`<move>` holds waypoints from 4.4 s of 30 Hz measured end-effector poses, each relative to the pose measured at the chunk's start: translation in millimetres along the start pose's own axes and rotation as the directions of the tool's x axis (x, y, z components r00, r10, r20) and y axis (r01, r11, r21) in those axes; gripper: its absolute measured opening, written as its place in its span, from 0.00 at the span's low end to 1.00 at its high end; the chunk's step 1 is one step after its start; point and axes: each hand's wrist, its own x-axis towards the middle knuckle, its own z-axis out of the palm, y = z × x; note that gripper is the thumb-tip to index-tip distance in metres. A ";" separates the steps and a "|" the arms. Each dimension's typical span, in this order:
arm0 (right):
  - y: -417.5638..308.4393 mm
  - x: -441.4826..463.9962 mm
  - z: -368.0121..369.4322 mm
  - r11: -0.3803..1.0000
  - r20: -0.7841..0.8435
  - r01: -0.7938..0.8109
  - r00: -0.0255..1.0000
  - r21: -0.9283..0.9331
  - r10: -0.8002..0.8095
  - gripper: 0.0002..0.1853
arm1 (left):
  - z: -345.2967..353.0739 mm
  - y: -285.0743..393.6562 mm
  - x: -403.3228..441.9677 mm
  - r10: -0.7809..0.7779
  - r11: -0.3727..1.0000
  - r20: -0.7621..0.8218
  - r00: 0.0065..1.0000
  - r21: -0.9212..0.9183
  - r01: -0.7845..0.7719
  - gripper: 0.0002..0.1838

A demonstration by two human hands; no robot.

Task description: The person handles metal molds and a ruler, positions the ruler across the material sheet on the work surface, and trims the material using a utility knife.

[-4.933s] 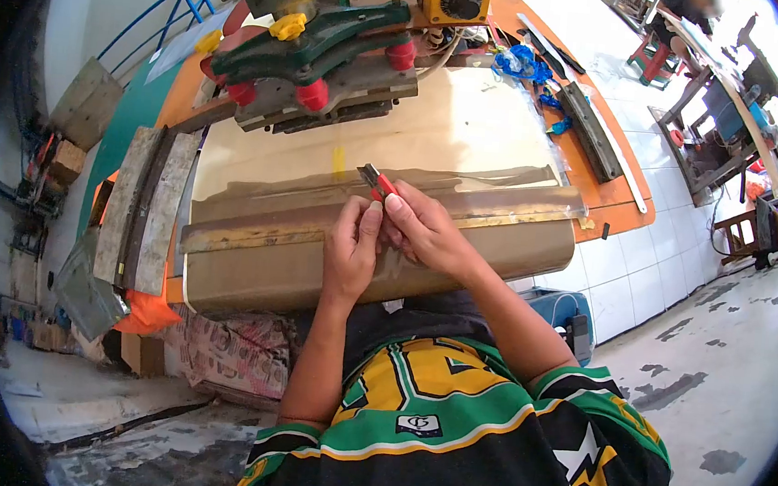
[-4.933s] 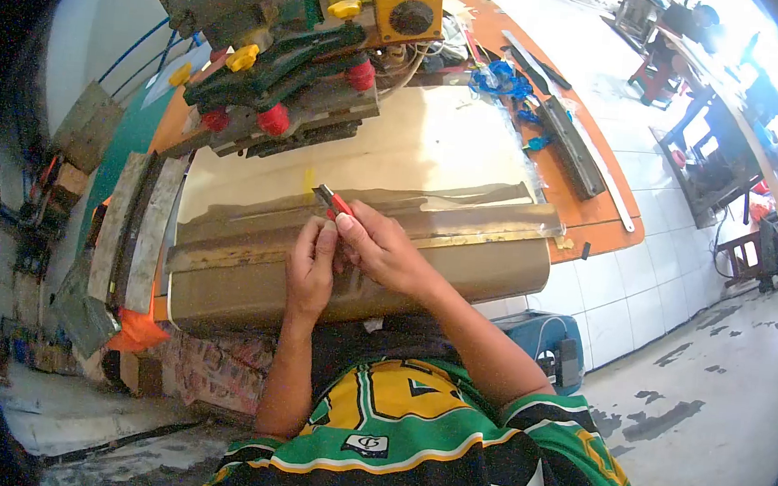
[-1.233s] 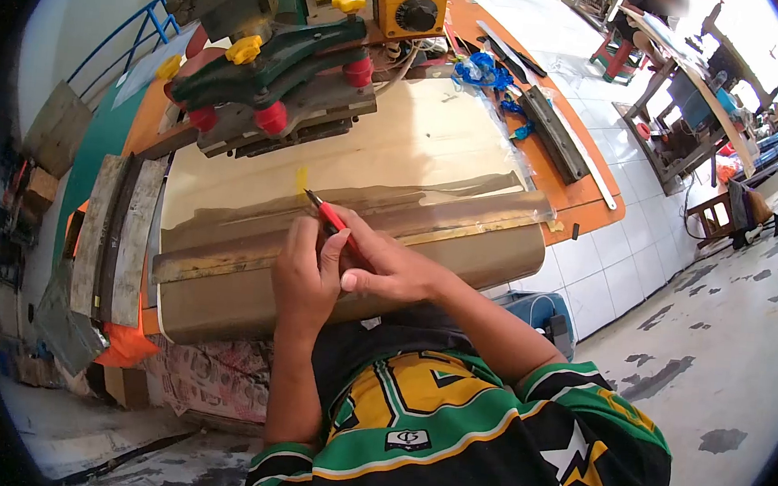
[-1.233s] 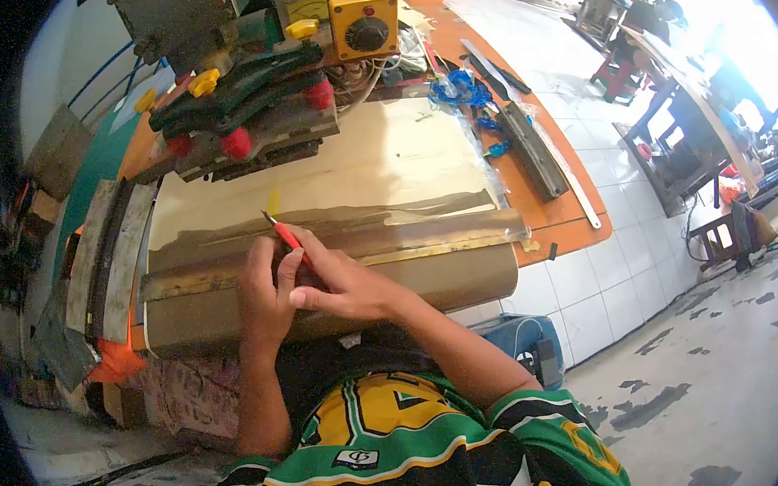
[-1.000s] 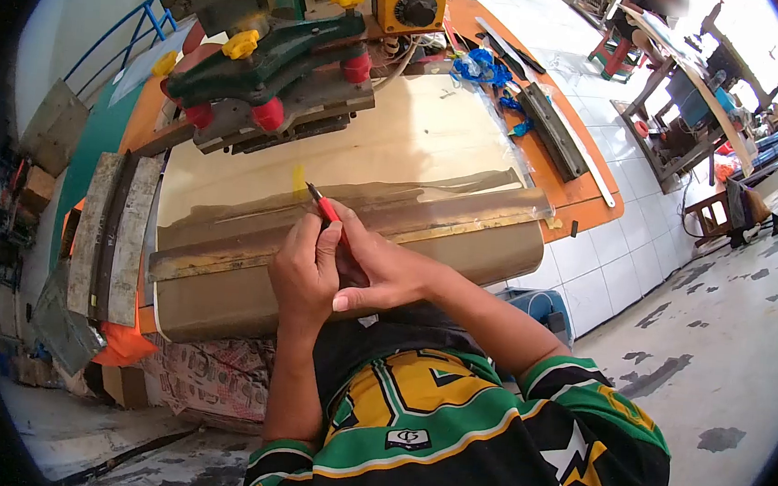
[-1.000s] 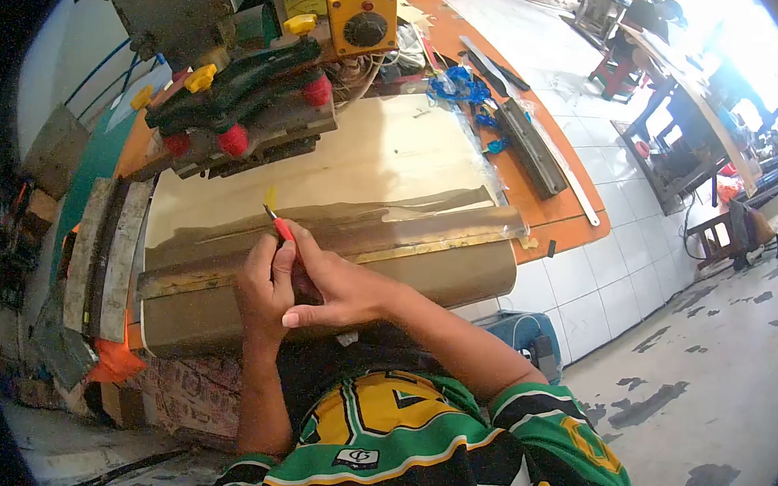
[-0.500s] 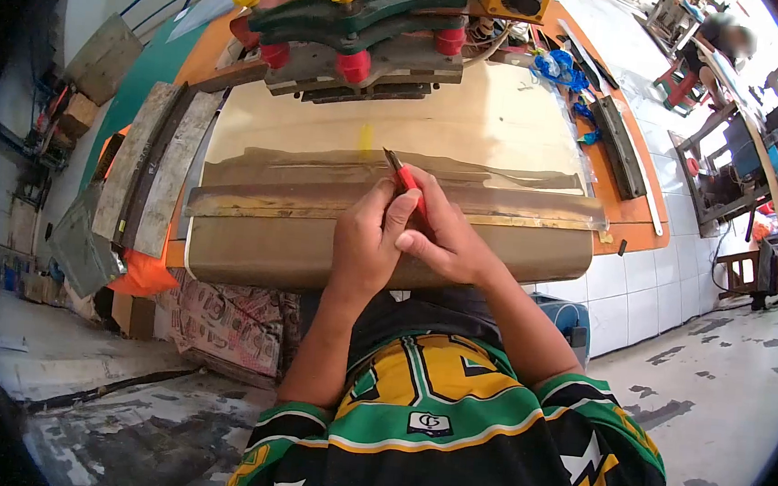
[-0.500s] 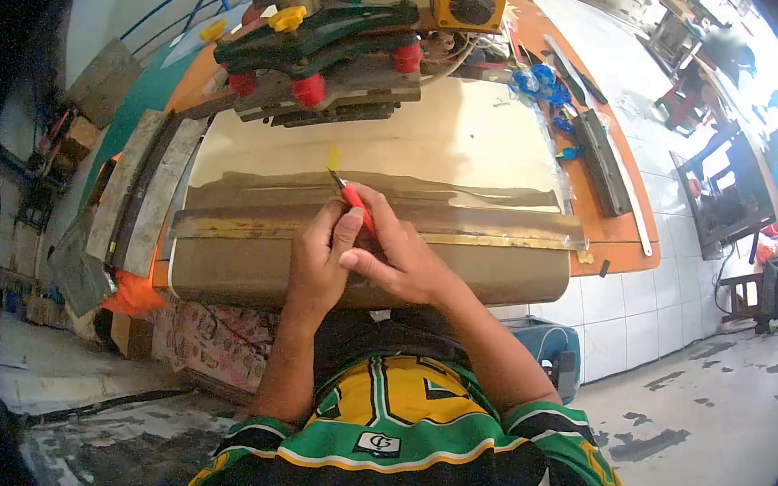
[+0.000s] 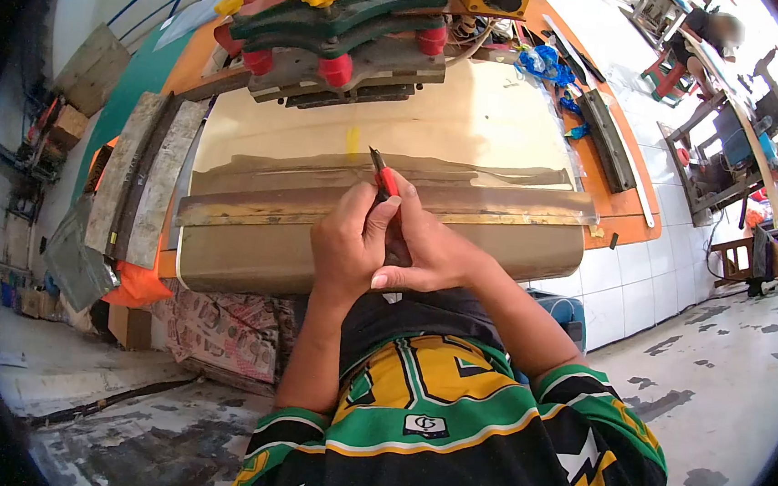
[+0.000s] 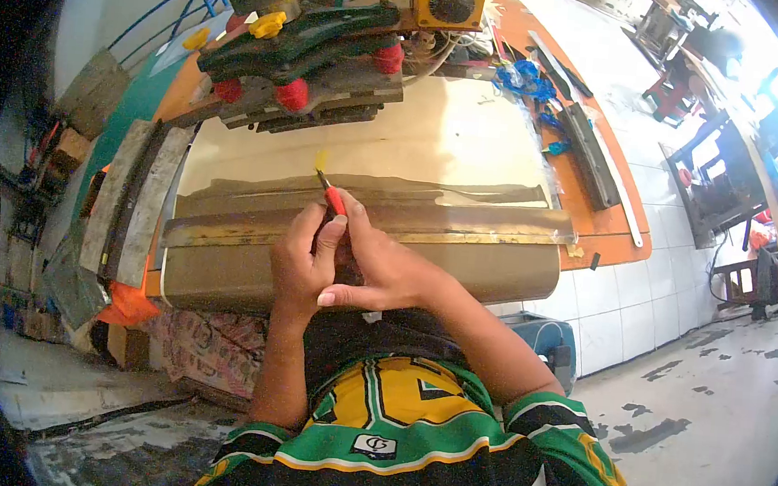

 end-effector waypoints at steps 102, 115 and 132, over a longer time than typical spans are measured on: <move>12.6 -6.8 4.2 0.939 -0.428 -0.010 0.889 0.343 0.165 0.19 | 16.9 -7.0 -6.4 -0.352 -0.021 0.178 0.919 -0.983 0.183 0.29; 3.1 -4.6 -0.5 0.890 -0.319 0.064 0.943 0.452 0.094 0.25 | 20.0 13.2 -17.8 -0.243 0.502 0.349 0.905 -0.753 0.425 0.21; 4.8 1.2 -1.3 0.979 -0.210 -0.061 0.972 0.195 0.102 0.29 | 45.7 -13.9 -25.4 -0.282 0.697 0.104 0.954 -0.661 0.278 0.27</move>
